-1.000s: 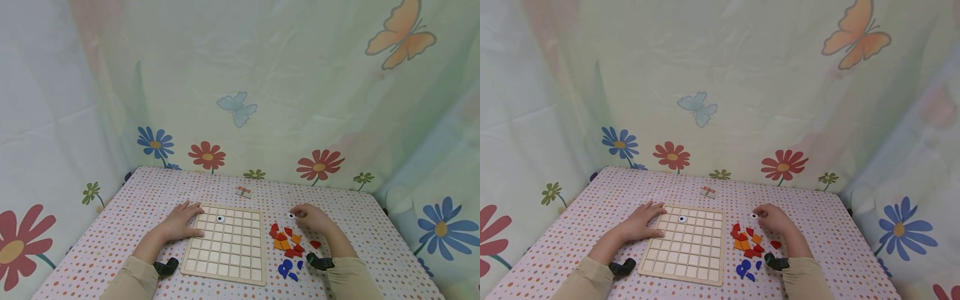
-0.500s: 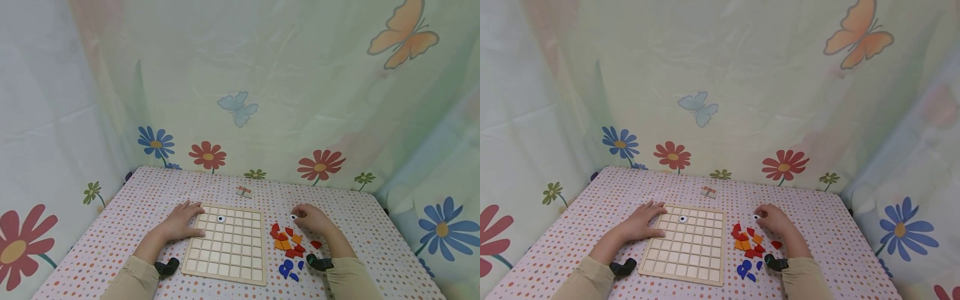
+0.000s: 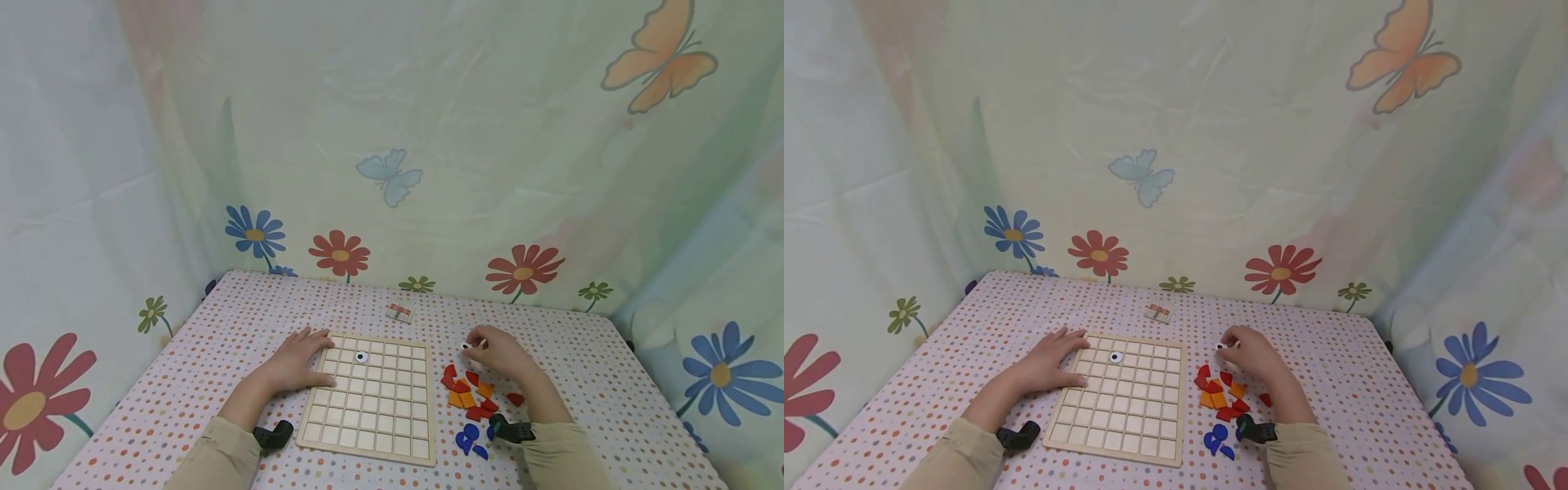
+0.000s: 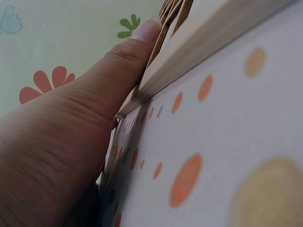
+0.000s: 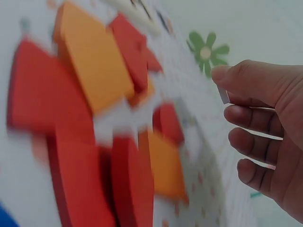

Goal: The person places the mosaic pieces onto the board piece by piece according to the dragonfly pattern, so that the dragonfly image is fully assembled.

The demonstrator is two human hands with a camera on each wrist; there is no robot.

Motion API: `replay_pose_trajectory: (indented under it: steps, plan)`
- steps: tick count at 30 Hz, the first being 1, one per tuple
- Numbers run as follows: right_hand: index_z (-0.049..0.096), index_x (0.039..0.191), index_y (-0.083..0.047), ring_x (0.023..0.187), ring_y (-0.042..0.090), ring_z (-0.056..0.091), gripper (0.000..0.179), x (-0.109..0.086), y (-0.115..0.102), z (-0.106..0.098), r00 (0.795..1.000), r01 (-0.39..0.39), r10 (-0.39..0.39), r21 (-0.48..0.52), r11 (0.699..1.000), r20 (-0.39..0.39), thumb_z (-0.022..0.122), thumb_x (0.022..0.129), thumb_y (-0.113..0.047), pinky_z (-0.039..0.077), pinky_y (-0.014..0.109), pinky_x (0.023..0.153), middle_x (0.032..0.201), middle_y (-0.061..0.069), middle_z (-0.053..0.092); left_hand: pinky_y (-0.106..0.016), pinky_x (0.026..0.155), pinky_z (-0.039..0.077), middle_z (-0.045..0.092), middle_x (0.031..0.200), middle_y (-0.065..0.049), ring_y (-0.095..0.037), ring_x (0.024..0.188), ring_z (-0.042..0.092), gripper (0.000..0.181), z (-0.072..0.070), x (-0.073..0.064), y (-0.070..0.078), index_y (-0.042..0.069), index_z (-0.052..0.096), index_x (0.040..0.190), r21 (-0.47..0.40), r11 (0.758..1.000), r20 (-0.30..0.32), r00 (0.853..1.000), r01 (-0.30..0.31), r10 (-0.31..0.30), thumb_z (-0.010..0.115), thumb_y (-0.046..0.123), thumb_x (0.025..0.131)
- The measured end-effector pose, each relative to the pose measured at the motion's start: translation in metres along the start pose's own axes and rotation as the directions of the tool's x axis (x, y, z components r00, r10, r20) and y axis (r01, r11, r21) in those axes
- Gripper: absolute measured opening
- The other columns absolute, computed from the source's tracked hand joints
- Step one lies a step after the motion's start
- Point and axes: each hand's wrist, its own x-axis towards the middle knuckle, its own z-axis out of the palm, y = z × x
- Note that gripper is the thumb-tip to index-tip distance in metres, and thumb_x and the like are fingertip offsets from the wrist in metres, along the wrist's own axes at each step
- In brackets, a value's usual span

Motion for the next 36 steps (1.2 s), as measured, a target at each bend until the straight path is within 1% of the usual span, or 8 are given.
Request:
replay_pose_trajectory:
  steps: [7,9,12,15,20,28,32,36]
  plan:
    - [0.066,0.102,-0.011,0.077,0.017,0.054,0.021,0.002,-0.033,0.006,0.996,0.09,-0.091,0.046,0.995,0.007,0.073,0.09,-0.026,0.048,0.028,0.062,0.094,0.003,0.064,-0.058,0.125,0.007,0.031,0.162,0.002,-0.035,0.154,0.011,0.08,-0.001,-0.001,0.002,0.027,0.054,0.138,-0.001,1.0,0.003,1.0,0.005,-0.005,0.074,0.068,0.073]
    - [0.066,0.102,-0.011,0.076,0.016,0.054,0.02,0.002,-0.043,0.011,0.995,0.099,-0.1,0.064,0.993,0.015,0.073,0.09,-0.025,0.048,0.027,0.061,0.093,0.002,0.064,-0.057,0.125,0.007,0.03,0.162,0.003,-0.035,0.154,0.011,0.08,-0.001,-0.001,0.002,0.028,0.053,0.139,0.005,1.0,0.008,1.0,0.01,-0.01,0.074,0.068,0.073]
    - [0.066,0.101,-0.013,0.073,0.016,0.054,0.018,0.004,-0.056,0.019,0.994,0.1,-0.104,0.104,0.99,0.033,0.073,0.09,-0.026,0.049,0.027,0.059,0.092,0.0,0.063,-0.058,0.125,0.008,0.031,0.162,0.001,-0.036,0.154,0.012,0.08,-0.001,-0.001,0.002,0.027,0.053,0.138,0.008,1.0,0.003,1.0,0.003,-0.003,0.074,0.068,0.073]
    - [0.066,0.1,-0.014,0.072,0.016,0.054,0.017,0.004,-0.069,0.029,0.991,0.117,-0.124,0.13,0.985,0.043,0.074,0.09,-0.026,0.048,0.029,0.057,0.091,0.0,0.063,-0.059,0.125,0.008,0.032,0.162,0.001,-0.037,0.153,0.013,0.08,-0.001,0.0,0.002,0.026,0.054,0.138,0.01,1.0,-0.002,1.0,-0.005,0.005,0.073,0.069,0.073]
    - [0.067,0.097,-0.015,0.075,0.014,0.053,0.015,0.006,-0.091,0.045,0.985,0.163,-0.169,0.113,0.98,0.046,0.074,0.089,-0.026,0.046,0.029,0.06,0.088,-0.003,0.062,-0.059,0.124,0.009,0.032,0.162,0.001,-0.037,0.153,0.013,0.079,0.0,0.0,0.0,0.027,0.054,0.137,0.016,1.0,-0.003,1.0,-0.011,0.011,0.073,0.069,0.073]
    - [0.067,0.096,-0.013,0.077,0.013,0.054,0.017,0.01,-0.118,0.068,0.961,0.254,-0.265,0.134,0.958,0.072,0.074,0.089,-0.027,0.047,0.03,0.067,0.089,-0.003,0.063,-0.059,0.124,0.009,0.032,0.162,0.001,-0.037,0.154,0.013,0.079,-0.001,-0.001,-0.001,0.028,0.054,0.137,0.016,1.0,0.003,1.0,-0.008,0.008,0.072,0.07,0.073]
    - [0.067,0.096,-0.013,0.075,0.012,0.055,0.018,0.012,-0.125,0.077,0.956,0.267,-0.281,0.137,0.954,0.089,0.075,0.089,-0.028,0.048,0.029,0.066,0.088,-0.003,0.063,-0.058,0.125,0.009,0.032,0.162,0.003,-0.036,0.154,0.012,0.08,-0.001,0.0,0.0,0.028,0.053,0.138,0.016,1.0,0.007,1.0,0.002,-0.002,0.072,0.071,0.072]
    - [0.067,0.094,-0.014,0.076,0.012,0.055,0.017,0.014,-0.13,0.083,0.955,0.267,-0.278,0.119,0.956,0.098,0.075,0.089,-0.028,0.048,0.029,0.068,0.087,-0.004,0.063,-0.057,0.125,0.007,0.03,0.162,0.006,-0.033,0.155,0.01,0.081,0.0,0.001,-0.001,0.03,0.052,0.138,0.027,1.0,0.011,1.0,0.015,-0.015,0.071,0.073,0.072]
